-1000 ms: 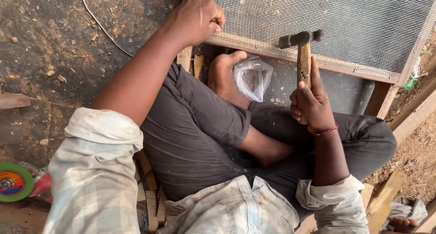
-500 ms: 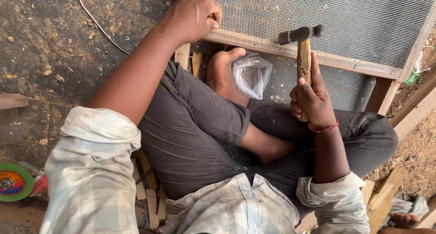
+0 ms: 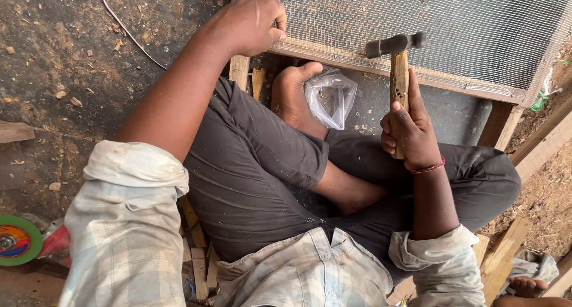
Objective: Fixing a wire mesh screen onto a wooden frame using a hammer and nails.
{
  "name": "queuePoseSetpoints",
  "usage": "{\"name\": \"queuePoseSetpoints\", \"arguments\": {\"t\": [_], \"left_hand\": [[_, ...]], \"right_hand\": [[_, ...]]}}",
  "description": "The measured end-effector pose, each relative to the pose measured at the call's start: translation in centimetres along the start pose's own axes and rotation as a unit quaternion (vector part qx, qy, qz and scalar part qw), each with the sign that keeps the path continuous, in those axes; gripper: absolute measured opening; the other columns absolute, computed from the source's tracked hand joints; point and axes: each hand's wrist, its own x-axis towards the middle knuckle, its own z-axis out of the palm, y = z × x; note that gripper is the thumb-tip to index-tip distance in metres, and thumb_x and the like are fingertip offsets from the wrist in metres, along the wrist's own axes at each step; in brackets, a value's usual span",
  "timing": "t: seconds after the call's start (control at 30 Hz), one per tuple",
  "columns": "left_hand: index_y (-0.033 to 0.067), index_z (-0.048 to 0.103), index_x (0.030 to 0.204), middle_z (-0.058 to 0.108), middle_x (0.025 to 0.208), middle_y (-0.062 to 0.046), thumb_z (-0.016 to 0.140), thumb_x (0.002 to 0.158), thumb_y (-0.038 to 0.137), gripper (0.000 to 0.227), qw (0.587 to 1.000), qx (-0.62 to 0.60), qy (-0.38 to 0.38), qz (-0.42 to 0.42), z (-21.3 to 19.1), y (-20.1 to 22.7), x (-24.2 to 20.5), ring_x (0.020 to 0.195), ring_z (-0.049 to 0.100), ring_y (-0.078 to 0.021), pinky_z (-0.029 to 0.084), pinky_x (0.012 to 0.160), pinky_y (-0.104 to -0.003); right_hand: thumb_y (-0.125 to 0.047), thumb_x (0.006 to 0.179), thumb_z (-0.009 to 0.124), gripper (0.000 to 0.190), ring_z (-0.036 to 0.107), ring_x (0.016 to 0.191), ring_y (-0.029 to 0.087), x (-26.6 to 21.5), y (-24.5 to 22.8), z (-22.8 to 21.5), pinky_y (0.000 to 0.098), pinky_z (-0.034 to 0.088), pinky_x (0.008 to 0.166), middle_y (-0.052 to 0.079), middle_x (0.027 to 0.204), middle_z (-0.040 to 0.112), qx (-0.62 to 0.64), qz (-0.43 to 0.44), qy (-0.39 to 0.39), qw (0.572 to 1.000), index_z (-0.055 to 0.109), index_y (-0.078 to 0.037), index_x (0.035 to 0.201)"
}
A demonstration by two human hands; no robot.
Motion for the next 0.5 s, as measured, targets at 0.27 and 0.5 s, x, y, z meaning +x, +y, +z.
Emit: {"name": "queuePoseSetpoints", "arguments": {"t": [0.27,0.5], "left_hand": [[0.0113,0.079,0.102,0.071,0.088,-0.012,0.082,0.09,0.026,0.019,0.992,-0.076,-0.082,-0.061,-0.7,-0.5,0.4,0.077,0.07,-0.0271,0.056,0.065,-0.048],[0.0166,0.078,0.11,0.071,0.092,-0.009,0.076,0.094,0.026,0.019,0.977,-0.112,-0.132,-0.122,-3.8,1.4,-0.1,0.069,0.073,-0.0245,0.059,0.055,-0.043]], "right_hand": [[-0.013,0.112,0.044,0.071,0.038,0.049,0.006,-0.4,-0.3,1.3,0.0233,0.038,0.043,-0.001,0.066,0.042,-0.024,-0.029,0.001,0.999,0.009,-0.029,0.172],[-0.01,0.11,0.046,0.07,0.045,0.048,0.007,-1.1,-3.6,6.3,0.0265,0.043,0.04,0.0,0.07,0.05,-0.138,-0.081,-0.067,0.985,0.013,-0.022,0.17]]}}
